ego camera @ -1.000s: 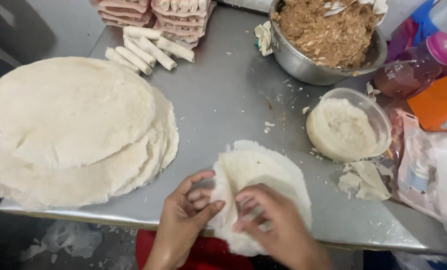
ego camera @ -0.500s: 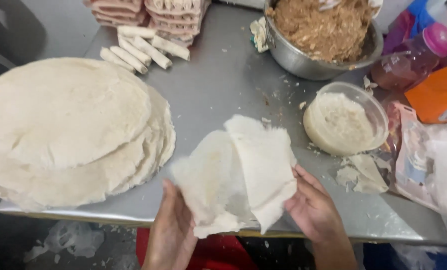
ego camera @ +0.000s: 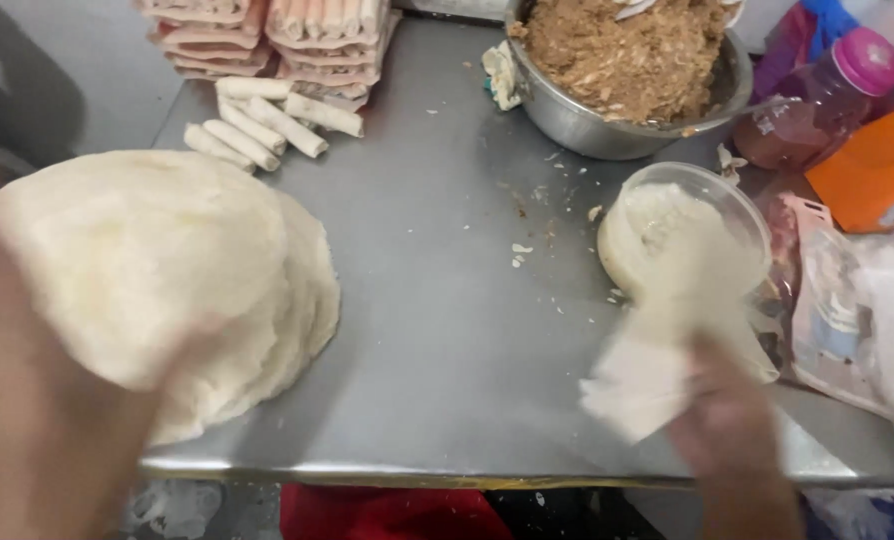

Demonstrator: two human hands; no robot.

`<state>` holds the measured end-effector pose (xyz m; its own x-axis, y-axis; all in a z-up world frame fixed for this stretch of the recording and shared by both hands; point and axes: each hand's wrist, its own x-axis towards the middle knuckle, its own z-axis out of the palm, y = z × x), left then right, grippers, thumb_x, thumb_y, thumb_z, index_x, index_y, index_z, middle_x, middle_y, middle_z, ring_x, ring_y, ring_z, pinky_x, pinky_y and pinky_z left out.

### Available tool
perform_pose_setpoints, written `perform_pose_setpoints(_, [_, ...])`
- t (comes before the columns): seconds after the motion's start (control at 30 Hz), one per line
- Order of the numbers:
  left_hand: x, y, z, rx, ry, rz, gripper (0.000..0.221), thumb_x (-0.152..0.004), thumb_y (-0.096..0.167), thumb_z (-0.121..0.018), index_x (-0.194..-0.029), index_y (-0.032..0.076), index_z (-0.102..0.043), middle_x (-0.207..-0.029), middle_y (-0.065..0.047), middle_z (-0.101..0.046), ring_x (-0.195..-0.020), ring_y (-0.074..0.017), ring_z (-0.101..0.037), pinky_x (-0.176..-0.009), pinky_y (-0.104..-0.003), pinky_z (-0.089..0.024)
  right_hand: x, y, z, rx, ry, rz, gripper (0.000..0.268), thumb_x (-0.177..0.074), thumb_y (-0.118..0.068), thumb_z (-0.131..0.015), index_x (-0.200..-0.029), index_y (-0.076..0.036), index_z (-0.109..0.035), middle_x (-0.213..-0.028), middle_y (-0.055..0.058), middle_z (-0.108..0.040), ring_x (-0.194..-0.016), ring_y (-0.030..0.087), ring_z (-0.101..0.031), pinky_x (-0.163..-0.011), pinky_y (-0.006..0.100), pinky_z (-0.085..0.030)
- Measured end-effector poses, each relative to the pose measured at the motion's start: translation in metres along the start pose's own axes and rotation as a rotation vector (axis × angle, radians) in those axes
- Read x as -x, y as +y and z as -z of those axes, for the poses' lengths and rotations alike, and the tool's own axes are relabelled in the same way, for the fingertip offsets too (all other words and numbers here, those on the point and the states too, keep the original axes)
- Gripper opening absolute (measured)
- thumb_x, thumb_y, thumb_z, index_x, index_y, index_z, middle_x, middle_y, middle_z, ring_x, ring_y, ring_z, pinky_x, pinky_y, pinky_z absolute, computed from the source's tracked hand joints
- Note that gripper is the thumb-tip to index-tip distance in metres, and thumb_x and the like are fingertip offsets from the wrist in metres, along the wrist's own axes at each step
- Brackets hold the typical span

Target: The person is preparing lumpia by peeling wrappers, filling them with meat, rolling them, and then packaging the finished rolls into plastic bags.

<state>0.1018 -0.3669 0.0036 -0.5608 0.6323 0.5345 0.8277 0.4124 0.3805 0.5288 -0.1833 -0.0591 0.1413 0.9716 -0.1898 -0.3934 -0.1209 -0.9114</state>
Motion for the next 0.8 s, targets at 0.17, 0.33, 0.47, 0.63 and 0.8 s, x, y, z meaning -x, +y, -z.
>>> perform_pose_setpoints(0.17, [0.016, 0.106, -0.040, 1.014, -0.882, -0.372, 0.088, -0.073, 0.014, -0.091, -0.150, 0.013, -0.049, -0.135, -0.004, -0.071, -0.140, -0.0188, -0.056, -0.117, -0.032, -0.034, 0.057, -0.028, -0.085, 0.385, -1.365, -0.282, 0.055, -0.090, -0.049, -0.079, -0.108, 0.001, -0.066, -0.090, 0.000, -0.065, -0.075, 0.009, -0.058, -0.059, 0.022, -0.043])
perform_pose_setpoints(0.33, [-0.015, 0.130, -0.027, 0.873, -0.465, -0.252, 0.010, -0.079, 0.007, -0.076, -0.088, 0.010, -0.079, -0.085, 0.003, -0.080, -0.079, -0.0051, -0.070, -0.069, -0.022, -0.053, 0.010, -0.065, -0.113, 1.183, -0.784, 0.732, 0.024, -0.086, -0.032, -0.078, -0.091, -0.018, -0.059, -0.092, -0.003, -0.069, -0.085, 0.014, -0.064, -0.079, 0.029, -0.048])
perform_pose_setpoints(0.47, [0.005, 0.119, -0.054, 0.917, -0.411, -0.438, 0.032, -0.087, -0.012, -0.060, -0.106, 0.006, -0.078, -0.107, -0.009, -0.080, -0.101, -0.0213, -0.078, -0.095, -0.031, -0.059, -0.004, -0.042, -0.089, 0.961, -0.763, 1.041, 0.023, -0.084, 0.010, -0.073, -0.097, -0.006, -0.065, -0.103, 0.010, -0.070, -0.096, 0.023, -0.069, -0.088, 0.031, -0.052])
perform_pose_setpoints(0.63, [0.064, 0.082, -0.103, 0.802, -0.515, -0.440, 0.044, -0.076, -0.020, -0.057, -0.110, 0.001, -0.075, -0.111, -0.012, -0.074, -0.111, -0.0311, -0.067, -0.101, -0.040, -0.054, 0.020, 0.017, -0.041, 0.996, -0.960, 0.804, 0.044, -0.089, 0.019, -0.044, -0.115, -0.005, -0.071, -0.123, 0.012, -0.072, -0.126, 0.027, -0.064, -0.124, 0.045, -0.041])
perform_pose_setpoints(0.8, [0.073, 0.090, -0.095, 0.706, -0.545, -0.445, 0.041, -0.080, -0.019, -0.052, -0.112, 0.001, -0.070, -0.118, -0.011, -0.067, -0.119, -0.0338, -0.059, -0.100, -0.045, -0.052, 0.036, 0.018, -0.030, 0.984, -0.985, 0.735, 0.040, -0.100, 0.010, -0.041, -0.131, 0.000, -0.065, -0.141, 0.015, -0.063, -0.142, 0.035, -0.052, -0.126, 0.052, -0.032])
